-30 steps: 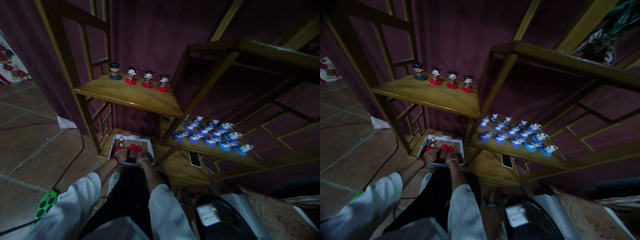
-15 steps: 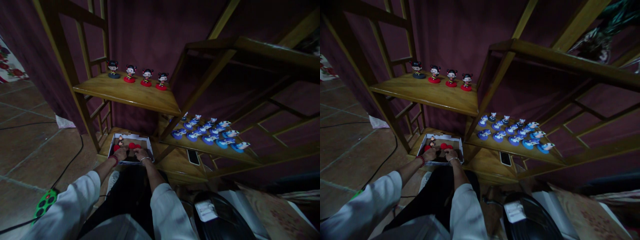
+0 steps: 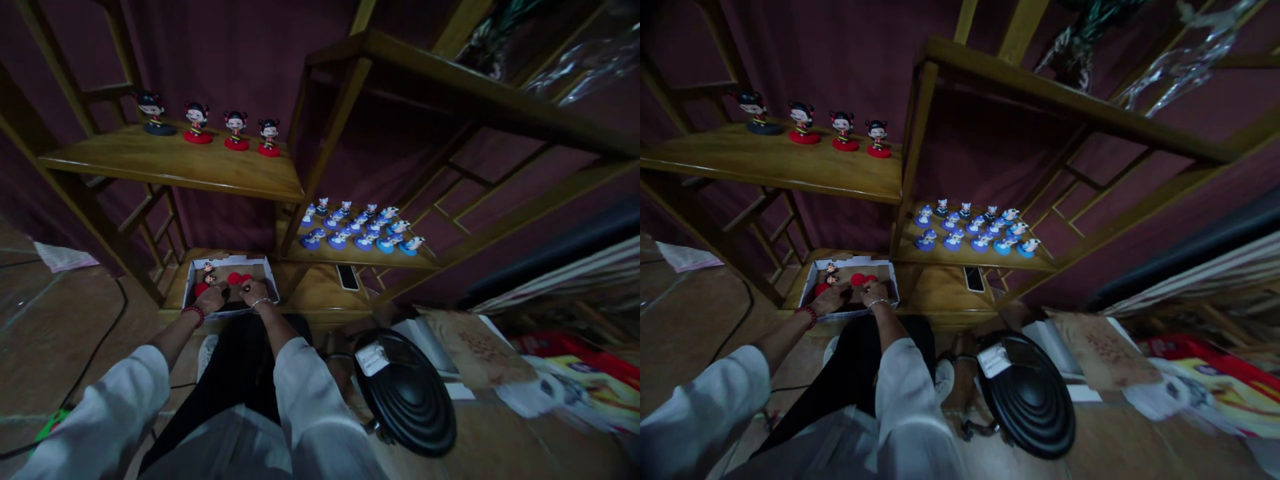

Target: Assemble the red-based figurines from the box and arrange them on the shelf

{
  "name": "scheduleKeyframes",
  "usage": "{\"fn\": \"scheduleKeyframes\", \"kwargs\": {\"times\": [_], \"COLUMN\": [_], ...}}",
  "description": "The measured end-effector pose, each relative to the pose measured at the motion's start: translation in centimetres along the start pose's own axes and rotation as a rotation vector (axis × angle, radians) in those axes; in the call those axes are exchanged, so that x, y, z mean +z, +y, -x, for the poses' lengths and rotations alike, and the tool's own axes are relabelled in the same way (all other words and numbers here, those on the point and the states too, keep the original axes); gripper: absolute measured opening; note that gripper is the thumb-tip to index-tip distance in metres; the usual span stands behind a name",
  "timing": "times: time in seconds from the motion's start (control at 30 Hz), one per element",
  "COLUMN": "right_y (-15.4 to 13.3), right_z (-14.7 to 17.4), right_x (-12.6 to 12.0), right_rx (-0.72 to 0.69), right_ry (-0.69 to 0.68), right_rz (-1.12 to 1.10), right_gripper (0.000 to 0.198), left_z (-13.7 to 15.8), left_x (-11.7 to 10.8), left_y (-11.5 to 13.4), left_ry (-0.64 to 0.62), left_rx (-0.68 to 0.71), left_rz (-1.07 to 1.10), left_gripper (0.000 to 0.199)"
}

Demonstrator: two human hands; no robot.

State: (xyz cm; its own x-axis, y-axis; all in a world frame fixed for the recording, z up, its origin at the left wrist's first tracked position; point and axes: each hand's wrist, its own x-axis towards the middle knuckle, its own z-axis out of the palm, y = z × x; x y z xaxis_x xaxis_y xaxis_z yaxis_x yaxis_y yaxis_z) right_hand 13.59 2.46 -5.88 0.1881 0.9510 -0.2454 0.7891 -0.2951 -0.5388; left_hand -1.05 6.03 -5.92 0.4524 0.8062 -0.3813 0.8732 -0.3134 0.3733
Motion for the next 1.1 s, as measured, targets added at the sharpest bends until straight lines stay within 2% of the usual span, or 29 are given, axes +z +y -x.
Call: {"fn": "scheduleKeyframes", "kwargs": {"times": [0.53,0.93,1.1], "right_y": [0.5,0.7,0.9], "right_z": [0.0,0.1,0.2], "right_x": [0.7,1.1,1.1], "right_rx": [-0.004,-0.045,-0.062], "right_ry": [-0.001,0.001,-0.004], "right_rz": [0.034,0.037,0.025], "right_gripper": [0.022,0.024,0.025], "left_z": [0.1,-0.6,-0.7], "left_x": [0.1,0.8,0.9], "left_y": [0.4,-0.4,-0.4], "left_ry": [-0.011,0.015,0.005], "left_rx": [-0.026,-0.012,-0.052], "left_rz": [-0.047,-0.037,-0.062], "left_gripper": [0.036,0.039,0.044]}}
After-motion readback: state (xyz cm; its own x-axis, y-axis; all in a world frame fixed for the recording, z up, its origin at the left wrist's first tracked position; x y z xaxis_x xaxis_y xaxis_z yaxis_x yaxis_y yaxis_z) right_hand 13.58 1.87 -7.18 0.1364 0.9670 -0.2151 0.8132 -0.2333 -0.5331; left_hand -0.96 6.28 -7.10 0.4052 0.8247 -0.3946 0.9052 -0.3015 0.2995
